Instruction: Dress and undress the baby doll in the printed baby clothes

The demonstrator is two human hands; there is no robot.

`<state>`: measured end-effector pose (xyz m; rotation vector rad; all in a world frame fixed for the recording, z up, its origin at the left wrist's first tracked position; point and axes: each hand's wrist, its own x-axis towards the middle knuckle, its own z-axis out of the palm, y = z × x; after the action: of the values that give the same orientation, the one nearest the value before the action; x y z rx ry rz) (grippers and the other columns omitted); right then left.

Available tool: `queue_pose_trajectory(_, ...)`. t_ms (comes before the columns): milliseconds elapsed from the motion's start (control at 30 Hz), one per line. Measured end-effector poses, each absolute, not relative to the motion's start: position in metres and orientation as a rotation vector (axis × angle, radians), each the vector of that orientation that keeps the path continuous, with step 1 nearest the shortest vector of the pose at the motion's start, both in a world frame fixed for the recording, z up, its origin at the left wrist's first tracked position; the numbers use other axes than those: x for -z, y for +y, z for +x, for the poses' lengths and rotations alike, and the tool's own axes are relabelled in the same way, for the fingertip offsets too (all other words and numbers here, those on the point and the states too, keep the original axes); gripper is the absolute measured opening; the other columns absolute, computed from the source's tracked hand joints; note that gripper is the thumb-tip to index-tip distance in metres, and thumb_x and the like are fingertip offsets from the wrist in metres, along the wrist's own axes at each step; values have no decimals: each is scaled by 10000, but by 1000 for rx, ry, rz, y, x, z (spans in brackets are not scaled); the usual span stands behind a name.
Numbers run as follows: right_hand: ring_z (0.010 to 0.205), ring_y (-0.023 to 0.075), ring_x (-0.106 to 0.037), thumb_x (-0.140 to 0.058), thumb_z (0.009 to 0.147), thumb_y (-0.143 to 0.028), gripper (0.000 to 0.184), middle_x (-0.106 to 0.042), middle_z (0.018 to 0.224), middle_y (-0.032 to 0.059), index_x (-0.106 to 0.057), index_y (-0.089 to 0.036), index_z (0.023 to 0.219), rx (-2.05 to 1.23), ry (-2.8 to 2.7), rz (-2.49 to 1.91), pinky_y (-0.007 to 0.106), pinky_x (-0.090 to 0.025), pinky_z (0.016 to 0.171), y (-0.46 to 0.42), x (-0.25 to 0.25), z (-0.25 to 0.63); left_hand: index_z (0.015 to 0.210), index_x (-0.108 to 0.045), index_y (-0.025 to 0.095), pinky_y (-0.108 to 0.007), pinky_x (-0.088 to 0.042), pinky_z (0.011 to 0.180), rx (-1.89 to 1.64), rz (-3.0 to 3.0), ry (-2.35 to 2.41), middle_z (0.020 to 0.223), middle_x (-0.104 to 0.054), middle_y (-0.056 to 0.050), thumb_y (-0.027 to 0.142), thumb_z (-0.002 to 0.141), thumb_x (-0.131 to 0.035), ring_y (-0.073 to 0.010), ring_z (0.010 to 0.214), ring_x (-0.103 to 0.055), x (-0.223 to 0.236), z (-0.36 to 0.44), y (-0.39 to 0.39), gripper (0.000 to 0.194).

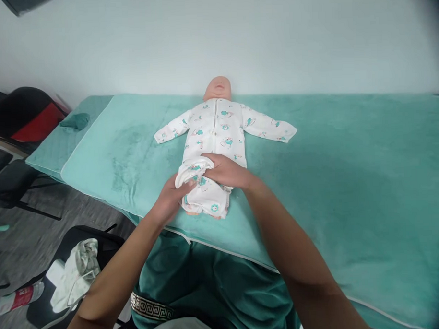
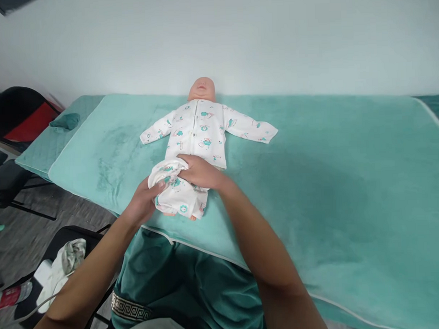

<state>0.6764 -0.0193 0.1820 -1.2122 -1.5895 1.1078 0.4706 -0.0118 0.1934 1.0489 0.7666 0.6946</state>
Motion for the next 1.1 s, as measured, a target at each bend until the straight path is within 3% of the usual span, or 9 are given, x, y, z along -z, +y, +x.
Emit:
queue_pose_trajectory(167, 928, 190, -668, -628, 838, -223, 177, -752, 1010, 18, -706, -194, 994, -1000, -1763, -1406, 276, -451, 787, -19, -189, 670, 1319, -697, 201, -330, -560, 891, -789, 879, 850, 1239, -758, -100, 369, 849, -813, -277, 1089, -725, -202, 463, -52, 513)
queue_pose_trajectory(433, 846, 208, -655, -740, 818, -340, 180, -754, 990, 58, -688, -214, 935, -846, -2119, -1762, 291, -381, 677, -21, -199, 665, 1291, -712, 217, -314, -534, 946, -919, 683, 1039, 1272, -741, -78, 375, 851, -811, -237, 1130, -692, -193, 469, -110, 478)
queue_pose_trajectory(667, 785, 209, -635, -684, 840, -392, 193, -743, 924, 74, -664, -214, 912, -795, -2194, -1867, 307, -339, 629, -22, -201, 658, 1189, -746, 162, -300, -536, 820, -969, 712, 1155, 1084, -778, -88, 414, 772, -861, -213, 936, -709, -170, 446, -105, 500)
queue_pose_trajectory(833, 801, 196, -636, -710, 832, -447, 228, -748, 929, 47, -676, -227, 882, -824, -2211, -1832, 303, -323, 626, -23, -199, 657, 1059, -765, 159, -237, -488, 712, -960, 839, 1236, 905, -771, -36, 425, 746, -869, -149, 780, -661, -153, 428, -78, 423)
queue_pose_trajectory(1100, 791, 195, -631, -712, 862, -476, 243, -751, 888, 29, -684, -239, 816, -896, -2212, -1743, 313, -301, 618, -26, -197, 655, 984, -758, 208, -222, -475, 680, -1111, 930, 1432, 841, -738, 11, 376, 747, -831, -145, 749, -630, -147, 419, -72, 300)
